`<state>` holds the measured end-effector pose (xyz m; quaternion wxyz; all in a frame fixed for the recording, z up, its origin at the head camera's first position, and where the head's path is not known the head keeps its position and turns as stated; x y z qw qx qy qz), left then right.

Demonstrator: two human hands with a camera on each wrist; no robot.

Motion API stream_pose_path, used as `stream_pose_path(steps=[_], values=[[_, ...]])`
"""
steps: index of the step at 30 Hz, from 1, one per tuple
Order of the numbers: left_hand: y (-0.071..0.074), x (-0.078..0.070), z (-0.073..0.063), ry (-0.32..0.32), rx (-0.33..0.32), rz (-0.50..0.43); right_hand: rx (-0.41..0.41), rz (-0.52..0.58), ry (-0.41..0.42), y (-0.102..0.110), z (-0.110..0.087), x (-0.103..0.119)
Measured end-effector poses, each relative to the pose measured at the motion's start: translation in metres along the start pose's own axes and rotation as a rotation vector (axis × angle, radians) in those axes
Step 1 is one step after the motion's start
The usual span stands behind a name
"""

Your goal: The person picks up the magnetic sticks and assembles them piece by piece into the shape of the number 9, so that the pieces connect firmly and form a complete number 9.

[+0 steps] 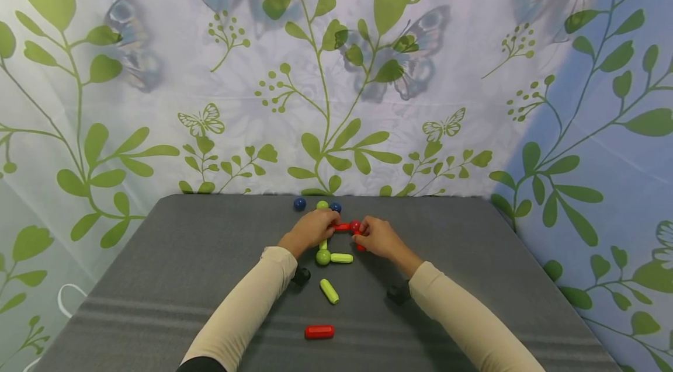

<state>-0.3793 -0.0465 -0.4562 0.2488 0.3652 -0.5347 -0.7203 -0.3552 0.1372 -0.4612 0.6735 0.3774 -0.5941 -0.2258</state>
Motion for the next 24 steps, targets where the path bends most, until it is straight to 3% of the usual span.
stream_pose_path(steps=[9,24], values=[[-0.0008,-0.0004,-0.0004,0.031,0.011,-0.013,0.001,0.032,-0.018,-0.0007,-0.0004,0.0006],[-0.0005,-0.001,-0.0007,0.019,-0.004,-0.005,-0.005,0.023,-0.029,-0.0019,-0.0011,0.0027]])
Point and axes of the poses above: each hand's wrist, its own z-axis towards the middle knuckle, its own y-axis out of the back of the hand, x = y × z, the point moved 4 cm from there along z, towards the middle knuckle
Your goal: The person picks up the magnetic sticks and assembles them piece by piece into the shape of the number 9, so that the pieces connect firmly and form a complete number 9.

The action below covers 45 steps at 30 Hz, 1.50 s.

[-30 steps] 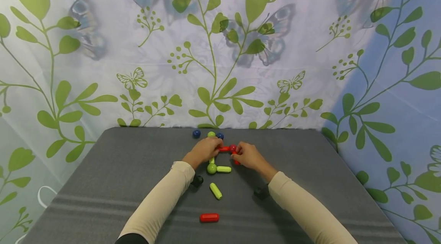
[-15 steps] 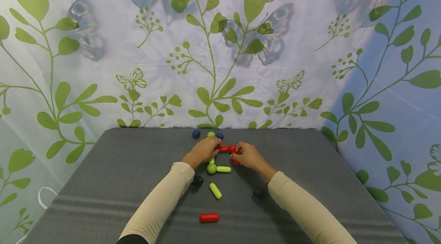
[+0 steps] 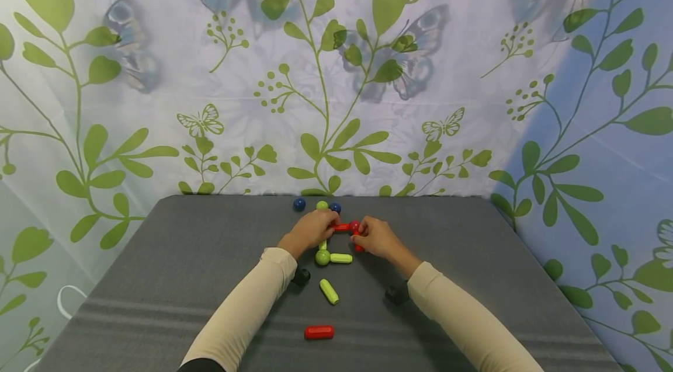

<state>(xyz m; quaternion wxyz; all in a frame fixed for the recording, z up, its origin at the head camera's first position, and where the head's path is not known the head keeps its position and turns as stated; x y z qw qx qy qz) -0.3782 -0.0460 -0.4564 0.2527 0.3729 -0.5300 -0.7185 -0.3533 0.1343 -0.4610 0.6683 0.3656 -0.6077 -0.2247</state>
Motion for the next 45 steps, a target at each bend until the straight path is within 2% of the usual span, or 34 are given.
stream_pose_path(steps=[18,33,40,45], values=[[0.0,0.001,-0.001,0.021,0.015,0.003,0.004,-0.003,0.019,-0.001,0.003,-0.002],[0.002,0.002,-0.003,-0.008,-0.007,-0.016,0.001,-0.026,0.035,-0.002,0.004,-0.002],[0.0,0.002,-0.002,0.002,0.003,-0.007,-0.035,-0.033,0.049,0.012,0.006,0.002],[0.001,0.001,-0.002,0.003,0.025,-0.027,-0.04,-0.097,0.057,0.025,0.01,0.006]])
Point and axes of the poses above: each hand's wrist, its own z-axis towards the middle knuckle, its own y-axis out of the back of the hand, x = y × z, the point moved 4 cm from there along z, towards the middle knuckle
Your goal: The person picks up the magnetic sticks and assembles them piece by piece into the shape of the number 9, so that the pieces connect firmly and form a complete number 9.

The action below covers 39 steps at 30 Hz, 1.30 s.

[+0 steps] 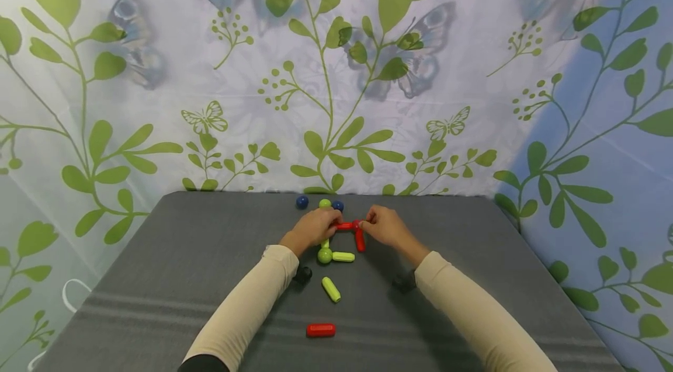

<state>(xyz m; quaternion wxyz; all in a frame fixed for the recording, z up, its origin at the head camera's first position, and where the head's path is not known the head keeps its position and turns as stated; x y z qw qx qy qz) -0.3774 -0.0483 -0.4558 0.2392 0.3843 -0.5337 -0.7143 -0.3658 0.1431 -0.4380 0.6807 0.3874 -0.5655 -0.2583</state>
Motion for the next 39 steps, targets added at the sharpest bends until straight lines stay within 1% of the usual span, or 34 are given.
stream_pose_path(steps=[4,7,10,12,13,15,17,19,21,23,27,31,35,39], values=[[0.002,0.002,-0.008,-0.01,-0.01,0.002,0.027,-0.072,0.03,0.002,0.012,0.011],[0.004,-0.004,-0.014,-0.065,-0.07,0.032,0.042,-0.122,0.055,0.004,0.021,0.019],[0.011,-0.015,-0.022,-0.139,-0.131,0.064,0.061,-0.132,0.109,0.006,0.031,0.028],[0.015,-0.025,-0.026,-0.189,-0.152,0.082,0.075,-0.13,0.16,0.005,0.039,0.035],[0.015,-0.029,-0.028,-0.214,-0.149,0.088,0.09,-0.13,0.192,0.004,0.043,0.037],[0.014,-0.038,-0.032,-0.258,-0.123,0.089,0.118,-0.149,0.253,-0.001,0.049,0.042],[0.011,-0.046,-0.035,-0.296,-0.078,0.096,0.146,-0.185,0.296,-0.006,0.054,0.045],[0.006,-0.052,-0.038,-0.321,-0.029,0.108,0.163,-0.235,0.326,-0.012,0.059,0.047],[0.002,-0.055,-0.041,-0.325,0.008,0.136,0.172,-0.272,0.338,-0.017,0.063,0.05],[-0.001,-0.055,-0.043,-0.303,0.036,0.161,0.183,-0.305,0.338,-0.022,0.066,0.052],[-0.007,-0.054,-0.044,-0.255,0.066,0.192,0.208,-0.355,0.34,-0.031,0.069,0.051],[-0.009,-0.053,-0.045,-0.256,0.052,0.206,0.217,-0.375,0.33,-0.035,0.07,0.049],[-0.009,-0.053,-0.045,-0.258,0.034,0.213,0.187,-0.38,0.34,-0.038,0.071,0.048],[-0.01,-0.052,-0.043,-0.241,0.048,0.211,0.17,-0.363,0.363,-0.041,0.072,0.046]])
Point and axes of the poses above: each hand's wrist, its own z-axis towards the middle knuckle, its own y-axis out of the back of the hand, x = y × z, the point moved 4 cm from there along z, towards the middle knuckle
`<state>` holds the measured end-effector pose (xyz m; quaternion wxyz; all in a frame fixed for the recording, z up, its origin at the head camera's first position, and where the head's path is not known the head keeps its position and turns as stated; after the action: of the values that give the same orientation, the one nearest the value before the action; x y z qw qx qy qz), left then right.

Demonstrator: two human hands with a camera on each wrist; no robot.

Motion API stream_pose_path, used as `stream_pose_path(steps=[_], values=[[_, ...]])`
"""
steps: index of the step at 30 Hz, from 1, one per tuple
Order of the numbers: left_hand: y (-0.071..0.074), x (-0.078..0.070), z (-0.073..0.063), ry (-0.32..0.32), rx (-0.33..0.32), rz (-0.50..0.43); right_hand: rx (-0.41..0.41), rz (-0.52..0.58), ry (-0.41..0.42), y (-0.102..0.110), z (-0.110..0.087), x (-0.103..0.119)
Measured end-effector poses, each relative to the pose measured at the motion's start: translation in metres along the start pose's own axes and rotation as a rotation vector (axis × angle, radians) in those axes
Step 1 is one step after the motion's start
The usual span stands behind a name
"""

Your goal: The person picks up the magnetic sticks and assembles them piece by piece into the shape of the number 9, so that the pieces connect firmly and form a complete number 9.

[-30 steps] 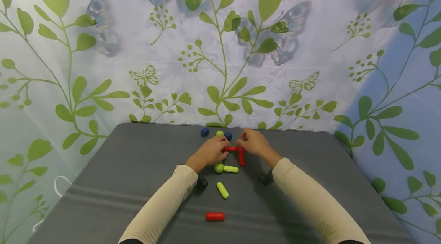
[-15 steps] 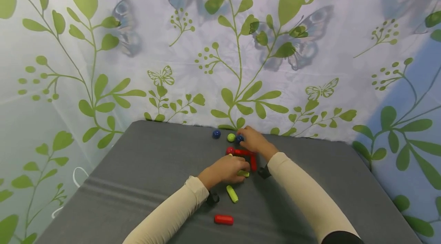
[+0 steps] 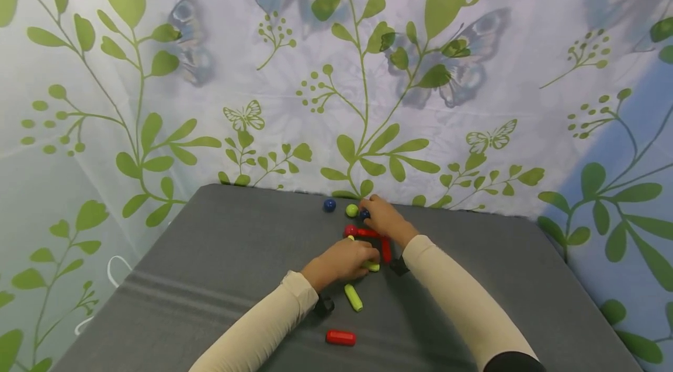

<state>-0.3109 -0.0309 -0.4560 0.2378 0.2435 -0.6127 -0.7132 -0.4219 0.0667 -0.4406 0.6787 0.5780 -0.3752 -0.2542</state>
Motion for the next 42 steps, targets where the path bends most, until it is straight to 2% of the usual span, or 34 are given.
stream_pose_path(steps=[9,12,17,22,27,35,42], values=[[-0.001,-0.001,0.0,0.007,0.007,-0.021,0.001,0.045,-0.055,-0.001,-0.003,-0.009],[0.001,0.001,-0.001,0.015,0.007,-0.026,-0.008,0.05,-0.059,0.003,-0.004,-0.011],[0.004,0.001,-0.001,-0.003,0.004,-0.035,-0.054,0.076,-0.059,0.018,-0.019,-0.019],[0.004,0.001,-0.001,-0.022,-0.005,-0.051,-0.113,0.107,-0.039,0.029,-0.04,-0.029],[0.002,0.002,0.0,-0.015,-0.006,-0.061,-0.12,0.117,-0.047,0.032,-0.065,-0.037],[0.006,0.004,-0.001,0.003,0.013,-0.079,-0.11,0.12,0.006,0.016,-0.113,-0.045],[0.006,0.004,-0.001,0.008,0.003,-0.112,-0.164,0.139,-0.004,0.009,-0.148,-0.043]])
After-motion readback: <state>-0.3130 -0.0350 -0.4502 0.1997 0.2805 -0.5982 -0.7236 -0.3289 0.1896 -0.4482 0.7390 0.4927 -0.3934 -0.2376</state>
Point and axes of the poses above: each hand's wrist, its own z-axis towards the middle knuckle, its own y-axis out of the back of the hand, x = y × z, the point moved 4 cm from there along z, towards the middle knuckle
